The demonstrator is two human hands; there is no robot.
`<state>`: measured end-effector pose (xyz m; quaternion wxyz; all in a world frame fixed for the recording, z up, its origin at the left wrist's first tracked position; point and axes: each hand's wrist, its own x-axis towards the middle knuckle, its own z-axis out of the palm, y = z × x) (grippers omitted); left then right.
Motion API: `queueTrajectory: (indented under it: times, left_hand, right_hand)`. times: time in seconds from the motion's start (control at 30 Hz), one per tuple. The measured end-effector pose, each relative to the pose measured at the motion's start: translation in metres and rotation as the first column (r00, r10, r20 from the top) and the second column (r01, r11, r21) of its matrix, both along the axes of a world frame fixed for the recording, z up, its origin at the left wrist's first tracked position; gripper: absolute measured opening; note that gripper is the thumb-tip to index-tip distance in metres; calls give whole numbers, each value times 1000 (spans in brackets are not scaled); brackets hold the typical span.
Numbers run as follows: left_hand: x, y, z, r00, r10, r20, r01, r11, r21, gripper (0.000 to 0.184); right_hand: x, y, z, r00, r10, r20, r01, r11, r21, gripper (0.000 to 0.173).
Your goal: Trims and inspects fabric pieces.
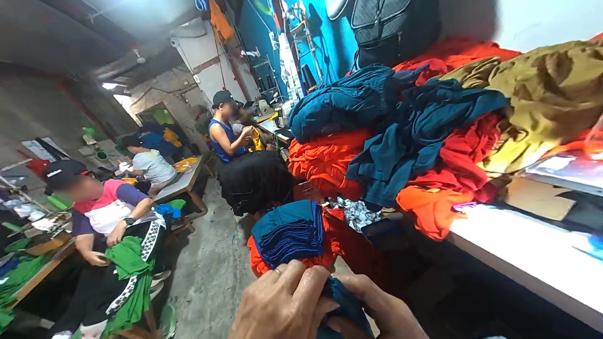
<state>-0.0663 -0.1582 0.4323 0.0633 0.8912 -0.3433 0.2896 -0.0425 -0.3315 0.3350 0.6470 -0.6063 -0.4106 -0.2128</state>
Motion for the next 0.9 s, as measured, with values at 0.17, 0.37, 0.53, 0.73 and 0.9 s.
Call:
queueTrajectory:
  times: [0.17,0.37,0.53,0.73,0.9]
  left_hand:
    - [5,0,30,998,-40,44,37,997,70,36]
    - [6,12,56,999,-25,38,23,998,51,39]
    - [4,14,68,1000,-27,16,26,999,24,37]
    - [-1,-9,60,999,-52,-3,52,994,94,36]
    - [-2,-1,75,999,-36,1,36,995,96,34]
  right_hand:
    - [2,19,-20,1000,-7,0,7,977,213,67]
    - [10,0,-33,995,-55,81,48,995,86,22]
    - [14,-14,-38,997,-61,40,60,998,25,24]
    - [23,-12,1,983,-89,161,89,996,9,33]
    - [34,-19,12,965,200,169,-174,972,-156,26]
